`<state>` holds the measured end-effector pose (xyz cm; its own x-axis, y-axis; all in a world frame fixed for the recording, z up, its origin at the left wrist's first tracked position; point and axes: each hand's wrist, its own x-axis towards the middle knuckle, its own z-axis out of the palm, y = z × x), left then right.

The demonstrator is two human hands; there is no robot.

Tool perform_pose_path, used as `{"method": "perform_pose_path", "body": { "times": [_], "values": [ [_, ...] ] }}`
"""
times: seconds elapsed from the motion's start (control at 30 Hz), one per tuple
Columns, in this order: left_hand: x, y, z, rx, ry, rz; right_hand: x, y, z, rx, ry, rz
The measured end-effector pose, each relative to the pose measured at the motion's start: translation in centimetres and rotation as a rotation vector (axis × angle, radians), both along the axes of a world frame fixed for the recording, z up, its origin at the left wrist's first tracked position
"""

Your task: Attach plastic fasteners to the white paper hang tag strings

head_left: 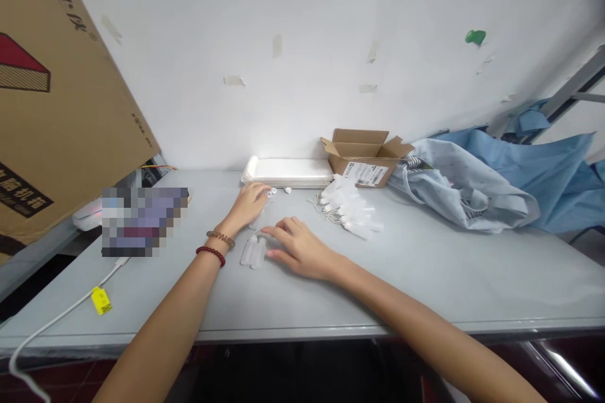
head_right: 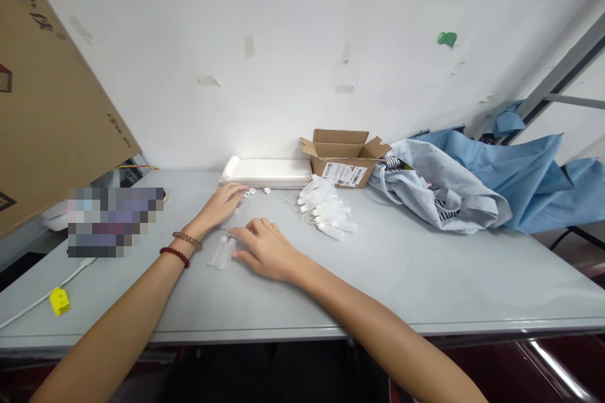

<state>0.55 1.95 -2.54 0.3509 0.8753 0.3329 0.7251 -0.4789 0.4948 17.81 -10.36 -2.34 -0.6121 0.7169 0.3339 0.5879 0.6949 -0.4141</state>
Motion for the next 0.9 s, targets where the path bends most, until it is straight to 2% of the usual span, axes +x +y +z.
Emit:
{"method": "perform_pose_path", "body": {
  "times": [0.1,0.2,0.67,0.83,0.9],
  "values": [
    [0.2,0.0,-0.1,-0.016,0.015,-0.089,-0.3,-0.3,0.0,0.012,-0.052,0.047],
    [0.2,0.1,-0.3,-0.034,0.049,-0.095,-0.7,-0.7,0.0,0.007,-0.073,0.082],
    [-1.0,0.0,0.1,-0.032,0.011,0.153,0.3,-0.1,0.1,-0.063,-0.100,0.066],
    [-0.6,-1.0,1.2,-0.018,-0.071,0.232,1.0,0.3,-0.1,0.026,-0.068,-0.026],
    [-0.1,-1.9,1.9,-0.042,-0.167,0.215,1.3,0.6,-0.1,0.079,-0.050,-0.067]
  ]
}}
